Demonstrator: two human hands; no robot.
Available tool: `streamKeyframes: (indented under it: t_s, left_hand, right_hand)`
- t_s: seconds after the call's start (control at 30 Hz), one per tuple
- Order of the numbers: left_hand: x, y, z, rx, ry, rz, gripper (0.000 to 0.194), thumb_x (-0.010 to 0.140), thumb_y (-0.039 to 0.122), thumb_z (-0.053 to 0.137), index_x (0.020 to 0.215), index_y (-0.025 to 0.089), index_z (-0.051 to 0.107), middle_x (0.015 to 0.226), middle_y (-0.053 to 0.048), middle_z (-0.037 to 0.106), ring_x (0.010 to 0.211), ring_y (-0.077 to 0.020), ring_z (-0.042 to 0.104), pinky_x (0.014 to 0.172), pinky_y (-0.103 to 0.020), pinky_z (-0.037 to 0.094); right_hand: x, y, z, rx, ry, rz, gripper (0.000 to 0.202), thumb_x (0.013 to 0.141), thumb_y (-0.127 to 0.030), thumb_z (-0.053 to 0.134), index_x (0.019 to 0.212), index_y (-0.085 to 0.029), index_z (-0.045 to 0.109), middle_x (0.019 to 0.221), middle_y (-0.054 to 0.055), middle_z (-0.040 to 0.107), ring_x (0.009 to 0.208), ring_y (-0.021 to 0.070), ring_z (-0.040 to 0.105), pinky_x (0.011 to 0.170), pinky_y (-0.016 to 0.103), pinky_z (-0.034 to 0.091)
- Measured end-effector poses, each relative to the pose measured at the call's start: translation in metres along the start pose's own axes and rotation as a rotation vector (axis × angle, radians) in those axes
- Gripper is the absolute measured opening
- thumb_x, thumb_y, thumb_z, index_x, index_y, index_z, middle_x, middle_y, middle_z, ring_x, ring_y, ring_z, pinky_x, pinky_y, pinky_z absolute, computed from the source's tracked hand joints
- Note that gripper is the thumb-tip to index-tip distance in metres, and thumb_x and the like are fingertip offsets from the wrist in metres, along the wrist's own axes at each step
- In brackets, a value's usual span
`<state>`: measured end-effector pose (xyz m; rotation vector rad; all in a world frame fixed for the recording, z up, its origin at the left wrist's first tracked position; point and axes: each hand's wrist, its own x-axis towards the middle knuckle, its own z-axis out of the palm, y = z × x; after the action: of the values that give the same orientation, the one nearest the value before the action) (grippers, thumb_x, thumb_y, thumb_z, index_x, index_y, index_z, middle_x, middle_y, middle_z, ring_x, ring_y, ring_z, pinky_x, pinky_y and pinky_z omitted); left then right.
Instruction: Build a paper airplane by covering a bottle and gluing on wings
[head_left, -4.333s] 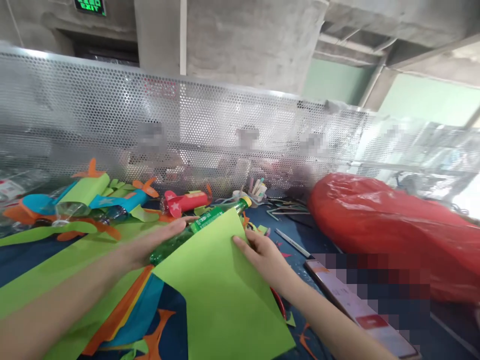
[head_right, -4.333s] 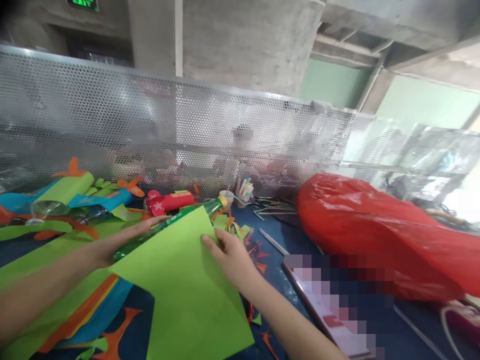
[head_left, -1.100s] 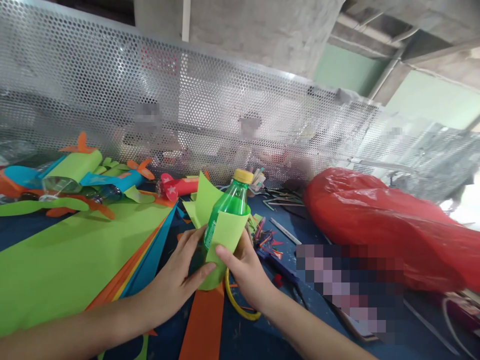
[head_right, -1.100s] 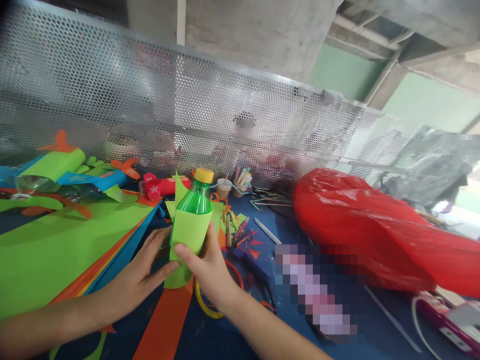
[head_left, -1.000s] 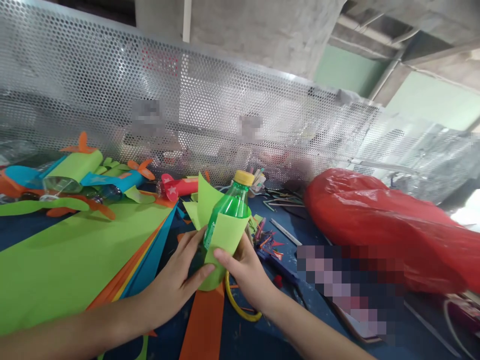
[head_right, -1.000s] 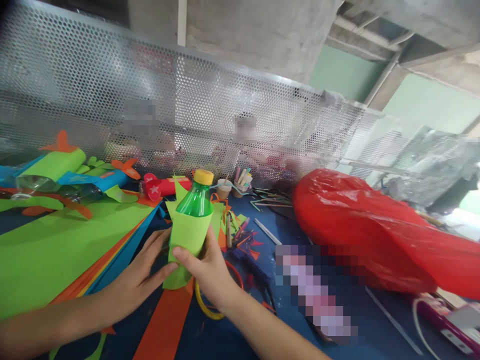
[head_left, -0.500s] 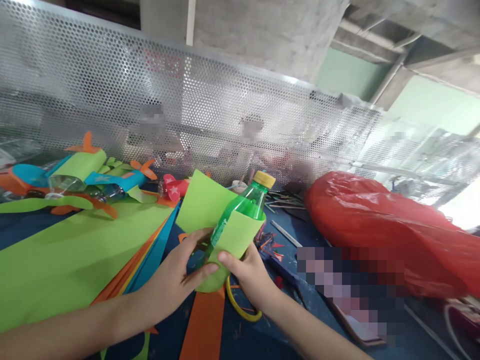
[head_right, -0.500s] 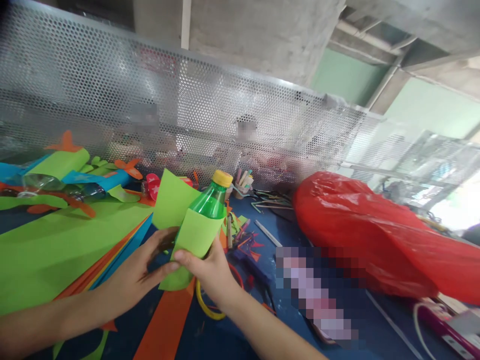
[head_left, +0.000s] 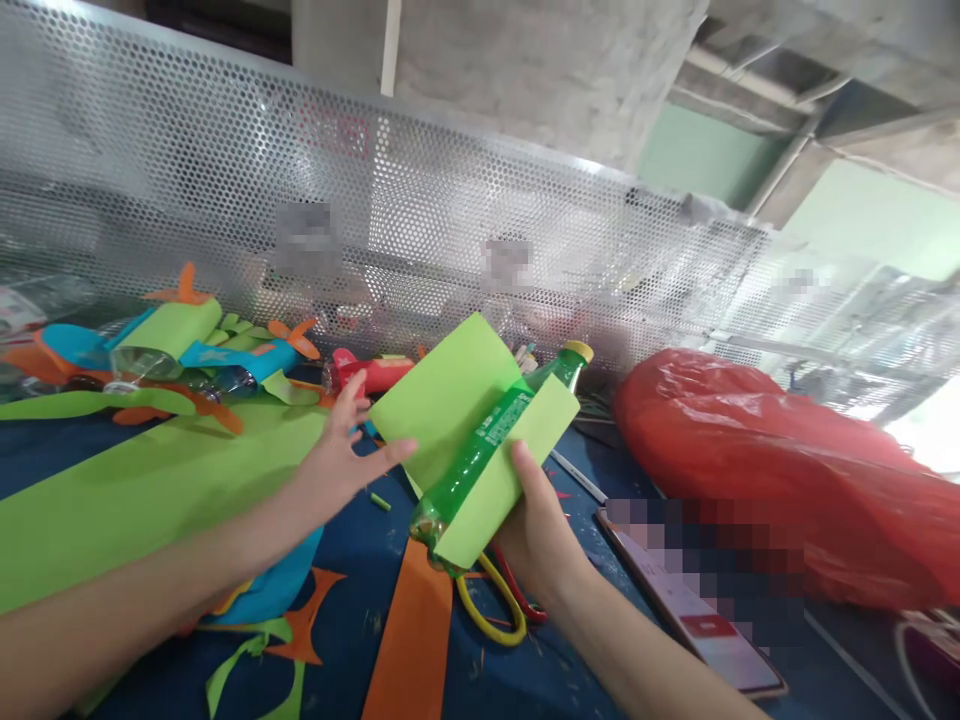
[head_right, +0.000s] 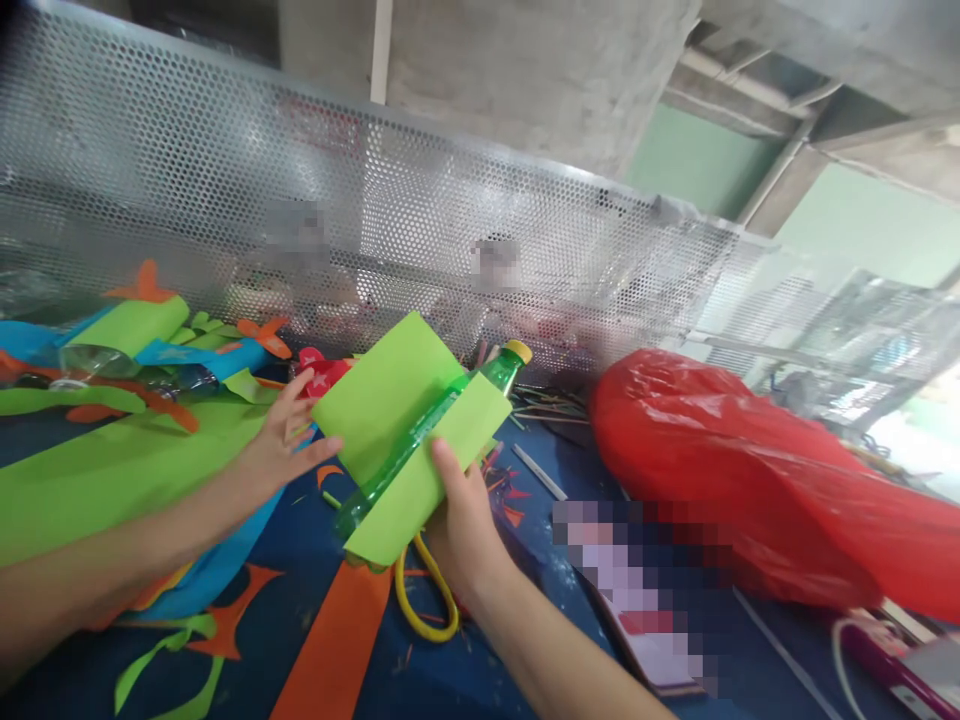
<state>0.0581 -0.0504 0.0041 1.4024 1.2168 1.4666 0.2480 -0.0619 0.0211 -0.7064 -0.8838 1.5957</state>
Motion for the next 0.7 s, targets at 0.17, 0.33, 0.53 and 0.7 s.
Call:
streamKeyframes:
  t_s: [0.17,0.33,0.53,0.7]
  left_hand:
    - [-0.014,0.001,0.012,-0.417,-0.395,-0.404,0.076,0.076,0.053,0.067,0.131,0.008,0.042,0.113,-0.020,0.064,0.110,-0.0305,0.062,0.101,-0.045,0.044]
    - [-0.041,0.014,0.028,-0.550,-0.525,-0.269,0.062,0.073,0.045,0.075,0.124,0.021,0.050,0.126,-0.011,0.062,0.120,-0.0273,0.055,0.106,-0.044,0.039]
    - [-0.048,0.004,0.033,-0.484,-0.517,-0.128,0.045,0.078,0.034,0.073,0.119,0.023,0.056,0.127,-0.008,0.062,0.121,-0.0270,0.055,0.105,-0.045,0.040]
    - [-0.054,-0.002,0.030,-0.397,-0.521,-0.046,0.055,0.083,0.033,0.068,0.133,0.027,0.046,0.135,-0.008,0.055,0.124,-0.0267,0.052,0.106,-0.044,0.040]
  right_hand:
    - [0.004,-0.009,-0.002,0.090,0.008,0.009,0.051,0.075,-0.056,0.066,0.111,-0.021,0.064,0.115,0.008,0.070,0.111,0.0311,0.061,0.100,0.048,0.045]
    - [0.004,-0.008,-0.002,0.095,0.030,0.016,0.053,0.075,-0.056,0.066,0.115,-0.021,0.062,0.119,0.007,0.068,0.115,0.0310,0.059,0.100,0.047,0.045]
    - [0.001,-0.007,0.003,0.082,0.028,-0.003,0.055,0.076,-0.055,0.065,0.120,-0.021,0.059,0.125,0.007,0.064,0.115,0.0312,0.058,0.098,0.047,0.046]
    - [-0.003,-0.007,0.004,0.088,0.098,-0.018,0.063,0.068,-0.053,0.073,0.119,-0.019,0.058,0.117,0.009,0.068,0.110,0.0321,0.061,0.095,0.046,0.050]
